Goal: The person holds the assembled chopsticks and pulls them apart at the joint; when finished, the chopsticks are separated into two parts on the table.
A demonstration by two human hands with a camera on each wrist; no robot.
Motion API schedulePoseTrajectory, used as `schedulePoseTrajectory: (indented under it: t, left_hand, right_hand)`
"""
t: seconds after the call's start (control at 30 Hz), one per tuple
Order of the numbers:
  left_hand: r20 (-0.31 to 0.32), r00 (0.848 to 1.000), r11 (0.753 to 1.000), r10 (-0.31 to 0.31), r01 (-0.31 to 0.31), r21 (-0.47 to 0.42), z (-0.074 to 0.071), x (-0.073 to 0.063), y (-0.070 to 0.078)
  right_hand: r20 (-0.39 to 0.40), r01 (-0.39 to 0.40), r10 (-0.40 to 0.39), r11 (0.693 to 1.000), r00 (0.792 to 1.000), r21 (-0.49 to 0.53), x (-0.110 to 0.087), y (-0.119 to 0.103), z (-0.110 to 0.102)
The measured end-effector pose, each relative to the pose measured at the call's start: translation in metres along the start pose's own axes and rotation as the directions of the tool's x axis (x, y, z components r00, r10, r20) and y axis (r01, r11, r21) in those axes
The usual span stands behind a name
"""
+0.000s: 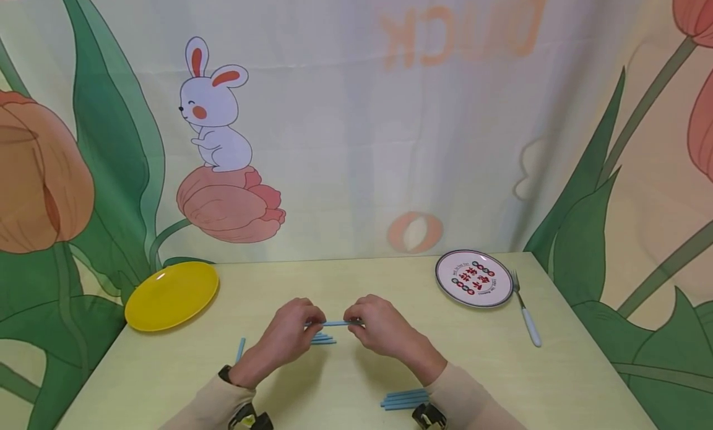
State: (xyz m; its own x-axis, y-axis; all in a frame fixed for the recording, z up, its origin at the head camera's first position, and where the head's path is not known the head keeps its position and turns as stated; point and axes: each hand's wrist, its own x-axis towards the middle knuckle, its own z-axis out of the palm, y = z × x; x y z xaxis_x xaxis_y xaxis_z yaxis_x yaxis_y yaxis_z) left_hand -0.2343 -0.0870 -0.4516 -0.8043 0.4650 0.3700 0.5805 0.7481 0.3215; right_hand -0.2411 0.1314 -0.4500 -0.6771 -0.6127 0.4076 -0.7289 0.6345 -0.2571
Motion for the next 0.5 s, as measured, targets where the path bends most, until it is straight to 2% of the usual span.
schedulePoseTrajectory:
  t: [0.27,0.37,0.5]
  left_hand:
    - [-0.004,1.0,1.0,0.003,-0.003,-0.019,0.0013,0.0006,0.0022]
    - [-0.021,1.0,1.0,0.004,-0.005,-0.027,0.0038,0.0009,0.0023]
    - [-0.048,0.998,0.999,0.032,-0.034,-0.034,0.0041,0.0023,-0.0024]
  right_hand:
    - [-0.082,-0.045,0.045,0.999,0.996,-0.009,-0.0003,-0.0019,0.0063]
    - [-0.123,-0.075,0.073,0.997,0.99,-0.009,-0.0007,-0.0047,0.0091]
    - [-0.133,-0.104,0.102,0.995,0.986,-0.005,-0.002,-0.0019,0.0074]
